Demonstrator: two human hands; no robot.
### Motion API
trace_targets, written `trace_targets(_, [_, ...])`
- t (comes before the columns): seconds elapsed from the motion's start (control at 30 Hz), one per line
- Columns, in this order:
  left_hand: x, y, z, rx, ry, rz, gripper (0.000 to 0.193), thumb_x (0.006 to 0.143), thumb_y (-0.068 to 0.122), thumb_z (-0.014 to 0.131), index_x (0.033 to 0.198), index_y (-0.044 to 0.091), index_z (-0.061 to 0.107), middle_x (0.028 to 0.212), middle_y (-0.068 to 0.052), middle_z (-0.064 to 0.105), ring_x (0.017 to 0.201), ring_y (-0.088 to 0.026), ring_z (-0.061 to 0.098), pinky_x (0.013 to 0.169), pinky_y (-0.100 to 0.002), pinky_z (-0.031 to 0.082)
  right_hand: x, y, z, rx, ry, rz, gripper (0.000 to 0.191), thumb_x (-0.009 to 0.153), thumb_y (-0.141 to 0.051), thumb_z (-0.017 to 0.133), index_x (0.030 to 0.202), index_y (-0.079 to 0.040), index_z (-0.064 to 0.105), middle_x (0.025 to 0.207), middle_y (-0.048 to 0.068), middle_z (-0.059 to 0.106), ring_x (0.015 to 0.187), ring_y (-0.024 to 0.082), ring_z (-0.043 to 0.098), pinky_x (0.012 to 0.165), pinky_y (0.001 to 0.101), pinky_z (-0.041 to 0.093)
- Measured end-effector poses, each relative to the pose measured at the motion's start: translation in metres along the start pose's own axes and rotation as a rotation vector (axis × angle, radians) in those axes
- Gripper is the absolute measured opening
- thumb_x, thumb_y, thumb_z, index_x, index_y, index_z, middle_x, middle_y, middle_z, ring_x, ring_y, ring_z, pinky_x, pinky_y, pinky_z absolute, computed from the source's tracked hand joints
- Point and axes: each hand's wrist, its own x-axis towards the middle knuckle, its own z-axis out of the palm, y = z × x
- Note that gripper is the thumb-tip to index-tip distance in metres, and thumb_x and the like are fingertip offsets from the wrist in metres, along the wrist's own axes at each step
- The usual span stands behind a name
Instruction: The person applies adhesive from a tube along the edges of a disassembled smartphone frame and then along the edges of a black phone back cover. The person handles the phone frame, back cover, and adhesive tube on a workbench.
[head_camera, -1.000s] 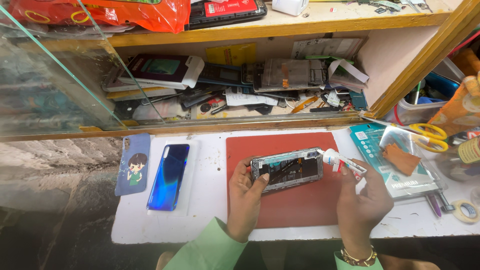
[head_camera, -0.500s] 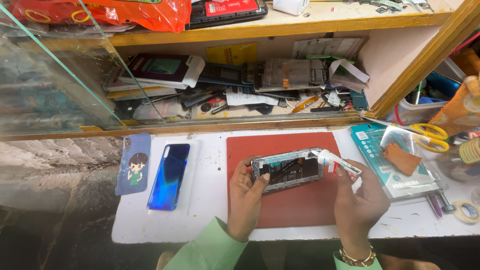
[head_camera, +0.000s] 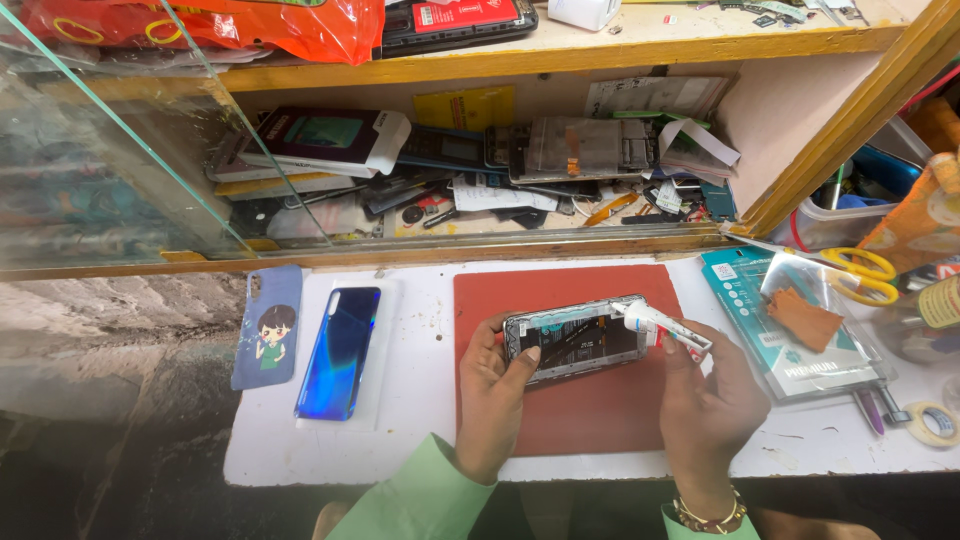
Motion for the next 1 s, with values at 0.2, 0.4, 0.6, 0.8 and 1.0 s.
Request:
trace_targets(0.2, [0.0002,0.0014,0.0007,-0.006,0.014,-0.022,0.034,0.092,-0.006,0.06,0.126,-0.005,0.055,0.112,-0.012,0.067,0.106,-0.016,0.063,0.098,-0.032,0.051,-0.0018,-0.003,0.0026,0.018,-0.014,0.016,0.024,0.1,-0.01,0.074,0.118,0.004,0.07,0.103,0.006,0.071,0.095,0.008,0.064,0.084,0.0237,0.054])
trace_targets(0.4, [0.0004,0.0024,0.0011,0.008,0.023,-0.03,0.035,0.092,-0.006,0.06,0.126,-0.005,0.055,0.112,-0.012,0.067,0.105,-0.016,0.064,0.098,-0.032,0.051,-0.0033,-0.0039,0.0043,-0.122,-0.009,-0.062,0.022,0.098,-0.01,0.077,0.117,0.001,0.072,0.1,0.006,0.072,0.088,0.009,0.062,0.081,0.0231,0.05])
trace_targets(0.6, [-0.0011,0.0017,-0.0003,0.023,0.007,-0.015,0.036,0.092,-0.005,0.06,0.128,-0.005,0.054,0.114,-0.012,0.067,0.108,-0.016,0.063,0.099,-0.032,0.05,-0.0053,-0.006,0.0077,-0.121,-0.012,-0.007,0.022,0.096,-0.01,0.079,0.116,-0.001,0.074,0.088,0.004,0.068,0.076,0.01,0.051,0.07,0.023,0.043])
trace_targets(0.8, [-0.0015,0.001,-0.0012,0.007,-0.004,-0.007,0.035,0.093,-0.005,0.06,0.128,-0.005,0.054,0.115,-0.012,0.066,0.108,-0.016,0.063,0.099,-0.032,0.05,-0.0074,-0.0088,0.0094,-0.11,-0.027,-0.101,0.022,0.098,-0.011,0.077,0.117,-0.001,0.072,0.092,0.001,0.069,0.077,0.007,0.052,0.072,0.0206,0.044])
trace_targets(1.0, [-0.0007,0.0011,-0.0013,0.001,-0.001,-0.009,0.035,0.092,-0.006,0.059,0.128,-0.004,0.055,0.114,-0.012,0.067,0.107,-0.016,0.063,0.099,-0.032,0.05,-0.0097,-0.0102,0.0102,-0.164,-0.041,0.021,0.024,0.095,-0.01,0.08,0.116,-0.001,0.074,0.077,0.006,0.061,0.067,0.01,0.045,0.062,0.0229,0.037])
